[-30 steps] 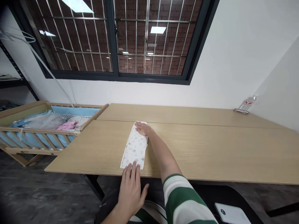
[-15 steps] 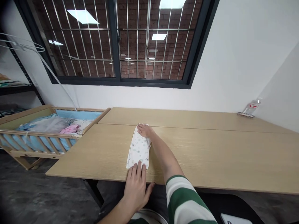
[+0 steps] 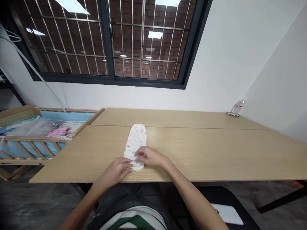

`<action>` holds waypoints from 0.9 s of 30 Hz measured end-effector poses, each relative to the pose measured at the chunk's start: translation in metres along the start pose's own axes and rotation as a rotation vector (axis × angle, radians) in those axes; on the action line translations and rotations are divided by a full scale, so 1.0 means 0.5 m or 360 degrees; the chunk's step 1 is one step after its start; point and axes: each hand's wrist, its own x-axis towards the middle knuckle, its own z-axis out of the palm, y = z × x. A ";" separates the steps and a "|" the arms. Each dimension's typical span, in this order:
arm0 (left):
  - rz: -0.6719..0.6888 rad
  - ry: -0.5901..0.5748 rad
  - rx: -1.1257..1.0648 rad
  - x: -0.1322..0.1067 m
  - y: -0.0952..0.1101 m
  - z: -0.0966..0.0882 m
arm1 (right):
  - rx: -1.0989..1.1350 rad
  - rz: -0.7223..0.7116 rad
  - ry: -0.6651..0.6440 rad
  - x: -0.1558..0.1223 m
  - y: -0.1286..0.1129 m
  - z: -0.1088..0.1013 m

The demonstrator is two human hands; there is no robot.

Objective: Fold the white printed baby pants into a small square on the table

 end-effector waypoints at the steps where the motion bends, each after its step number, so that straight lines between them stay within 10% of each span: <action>1: -0.0003 -0.0027 -0.0054 -0.004 -0.009 -0.004 | -0.0002 0.0003 -0.0035 -0.023 -0.018 0.006; 15: 0.0061 -0.0154 -0.0197 -0.071 0.018 -0.037 | -0.0184 0.0097 0.0157 -0.156 -0.077 0.098; 21: -0.0035 -0.0133 -0.0342 -0.041 0.033 -0.071 | 0.0032 0.0039 0.0105 -0.137 -0.103 0.044; 27: -0.0118 -0.0020 -0.0240 0.095 0.003 -0.149 | 0.0058 0.0094 0.0382 -0.063 -0.070 -0.053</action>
